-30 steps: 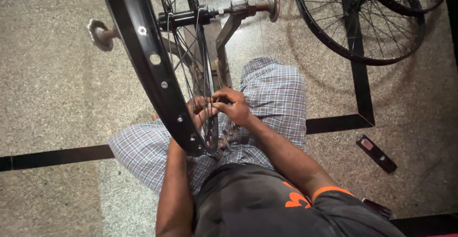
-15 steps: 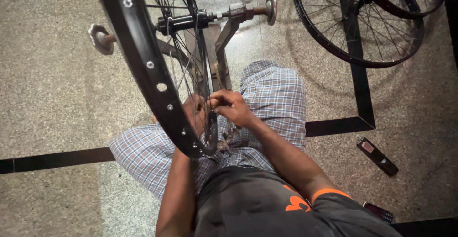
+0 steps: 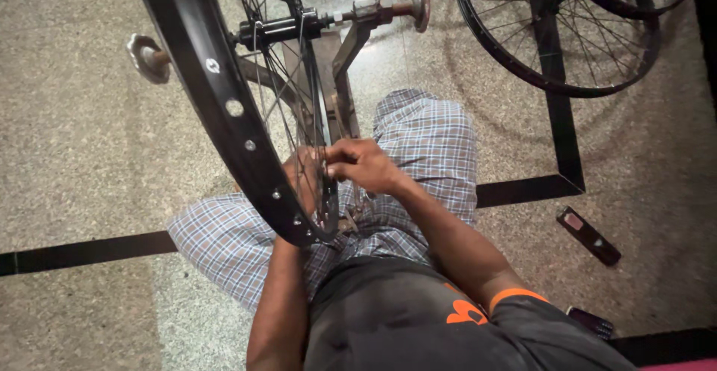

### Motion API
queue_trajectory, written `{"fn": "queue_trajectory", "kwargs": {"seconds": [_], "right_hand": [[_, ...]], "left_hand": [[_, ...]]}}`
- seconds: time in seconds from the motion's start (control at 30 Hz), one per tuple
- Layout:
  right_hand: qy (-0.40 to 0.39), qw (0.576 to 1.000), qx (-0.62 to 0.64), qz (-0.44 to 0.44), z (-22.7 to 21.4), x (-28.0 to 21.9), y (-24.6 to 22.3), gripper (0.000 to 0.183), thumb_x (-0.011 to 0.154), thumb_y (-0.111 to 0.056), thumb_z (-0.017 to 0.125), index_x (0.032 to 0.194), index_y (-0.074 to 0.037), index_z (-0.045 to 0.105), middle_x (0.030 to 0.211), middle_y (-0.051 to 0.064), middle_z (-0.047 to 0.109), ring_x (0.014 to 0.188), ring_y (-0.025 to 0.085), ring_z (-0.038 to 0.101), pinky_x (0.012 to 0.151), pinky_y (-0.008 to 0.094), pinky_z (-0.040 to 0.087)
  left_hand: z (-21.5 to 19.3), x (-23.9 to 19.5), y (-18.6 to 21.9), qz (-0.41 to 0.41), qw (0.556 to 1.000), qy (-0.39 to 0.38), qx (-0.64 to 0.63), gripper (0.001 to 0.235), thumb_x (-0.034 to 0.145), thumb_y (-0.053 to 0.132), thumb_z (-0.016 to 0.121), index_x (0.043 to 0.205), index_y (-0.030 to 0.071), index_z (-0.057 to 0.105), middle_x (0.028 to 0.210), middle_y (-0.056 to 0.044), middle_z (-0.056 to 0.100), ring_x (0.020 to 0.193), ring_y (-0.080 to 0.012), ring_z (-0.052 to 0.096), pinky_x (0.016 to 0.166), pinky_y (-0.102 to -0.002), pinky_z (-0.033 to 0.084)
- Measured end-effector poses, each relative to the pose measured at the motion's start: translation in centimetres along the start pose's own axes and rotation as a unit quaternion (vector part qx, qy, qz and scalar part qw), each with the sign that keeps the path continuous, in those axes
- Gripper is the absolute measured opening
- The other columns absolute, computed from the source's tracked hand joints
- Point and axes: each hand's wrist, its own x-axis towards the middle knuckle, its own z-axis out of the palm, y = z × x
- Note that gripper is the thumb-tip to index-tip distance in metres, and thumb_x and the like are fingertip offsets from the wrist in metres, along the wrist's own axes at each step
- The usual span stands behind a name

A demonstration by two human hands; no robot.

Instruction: The person sits on the floor and uses a small metal tool to adjust the spokes of a bicycle wheel mounted on a repair stand. They systematically rotate the wheel and tighten or loosen individual spokes to true the wheel.

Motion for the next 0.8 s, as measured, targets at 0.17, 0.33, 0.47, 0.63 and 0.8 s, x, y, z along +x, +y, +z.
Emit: {"fn": "queue_trajectory", "kwargs": {"seconds": [0.17, 0.33, 0.47, 0.63, 0.8], "right_hand": [[0.064, 0.993, -0.074, -0.068, 1.3, -0.1, 0.4, 0.026, 0.083, -0.006, 0.081, 0.103, -0.004, 0.065, 0.083, 0.003, 0.07, 0.076, 0.013, 0.066, 0.07, 0.031, 0.057], [0.044, 0.987, -0.122, -0.097, 0.5, -0.1, 0.5, 0.031, 0.085, -0.001, 0.079, 0.111, -0.005, 0.063, 0.09, 0.003, 0.066, 0.083, 0.013, 0.064, 0.077, 0.031, 0.056], [0.031, 0.992, -0.095, -0.075, 0.2, -0.3, 0.4, 0.036, 0.085, 0.002, 0.076, 0.118, -0.005, 0.065, 0.093, 0.004, 0.066, 0.086, 0.014, 0.064, 0.078, 0.031, 0.057], [0.012, 0.997, -0.058, -0.041, 0.2, -0.7, -0.2, 0.038, 0.086, 0.004, 0.073, 0.122, -0.003, 0.062, 0.104, 0.004, 0.069, 0.099, 0.014, 0.07, 0.089, 0.031, 0.059], [-0.005, 0.996, -0.064, -0.069, 0.0, -0.8, -0.6, 0.04, 0.087, 0.005, 0.07, 0.125, -0.002, 0.063, 0.103, 0.007, 0.071, 0.096, 0.016, 0.071, 0.086, 0.031, 0.063]], "left_hand": [[-0.3, -0.6, -4.6, -0.129, 0.969, -0.107, -0.183, 0.024, 0.101, 0.017, 0.064, 0.12, 0.001, 0.062, 0.108, -0.006, 0.068, 0.099, -0.0165, 0.066, 0.084, -0.031, 0.053], [-0.5, -0.7, -9.2, -0.189, 0.912, -0.199, -0.305, 0.033, 0.099, 0.021, 0.067, 0.126, 0.002, 0.061, 0.115, -0.001, 0.07, 0.106, -0.0118, 0.066, 0.09, -0.027, 0.053], [0.0, -0.9, -11.0, -0.267, 0.901, -0.197, -0.28, 0.036, 0.096, 0.022, 0.072, 0.124, 0.003, 0.062, 0.109, -0.001, 0.069, 0.097, -0.0115, 0.064, 0.08, -0.027, 0.052], [0.1, -0.6, -8.2, -0.209, 0.95, -0.157, -0.17, 0.034, 0.093, 0.022, 0.081, 0.112, 0.0, 0.062, 0.097, -0.001, 0.068, 0.089, -0.012, 0.064, 0.076, -0.029, 0.053], [0.0, -0.9, -3.8, -0.221, 0.969, -0.112, -0.006, 0.029, 0.091, 0.024, 0.084, 0.096, 0.003, 0.064, 0.08, -0.001, 0.061, 0.075, -0.0115, 0.059, 0.064, -0.03, 0.05]]}}
